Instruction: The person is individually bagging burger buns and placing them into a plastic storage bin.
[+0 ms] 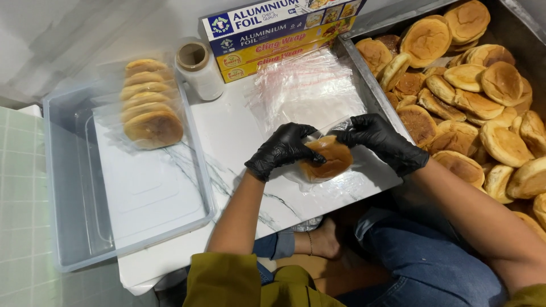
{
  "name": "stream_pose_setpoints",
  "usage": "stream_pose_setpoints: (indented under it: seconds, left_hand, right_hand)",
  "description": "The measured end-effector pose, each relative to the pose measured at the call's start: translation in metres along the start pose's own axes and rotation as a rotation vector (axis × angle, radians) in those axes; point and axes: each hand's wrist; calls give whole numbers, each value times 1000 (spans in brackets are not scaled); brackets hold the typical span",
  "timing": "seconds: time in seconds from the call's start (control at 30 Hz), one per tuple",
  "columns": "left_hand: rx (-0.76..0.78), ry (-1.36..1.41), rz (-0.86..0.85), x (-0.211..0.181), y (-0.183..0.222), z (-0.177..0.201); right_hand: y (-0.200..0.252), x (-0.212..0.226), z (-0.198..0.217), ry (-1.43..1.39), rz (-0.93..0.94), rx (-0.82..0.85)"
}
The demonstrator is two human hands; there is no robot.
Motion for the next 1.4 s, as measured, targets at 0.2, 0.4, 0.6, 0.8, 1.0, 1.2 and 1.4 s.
stream_pose_setpoints:
  seconds: [0.2,0.4,0.6,0.8,1.0,1.2,1.4]
  left_hand:
    - [-29,18,2,9,-6,2]
    - [-65,49,69,25,-15,0]
    - [-94,26,36,24,-12,8]
    - [-194,9,-18,37,-10,4]
    - [-422,-148,-271,5,82,61]
    - [-793,-455,-438,6,180,164]
    - [-831,-698,-73,99,191,213]
  right_hand:
    - [-17,-21,19,-20,42,-75]
    - [-28,-25,32,-77,88,-82]
    - [-28,-35,38,3,185,215]
    - [-33,-40,44,19,208,148]
    - [-3,5,31,126,107,87]
    - [9,20,22,212,70,33]
    - [17,26,15,249,56,47]
Point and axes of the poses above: each hand's wrist, its own y-axis away from the middle knuckle, its own z-axis out of the back of the hand, x = y × z, and after that the axes turned 7 degrees about -x, right-handed
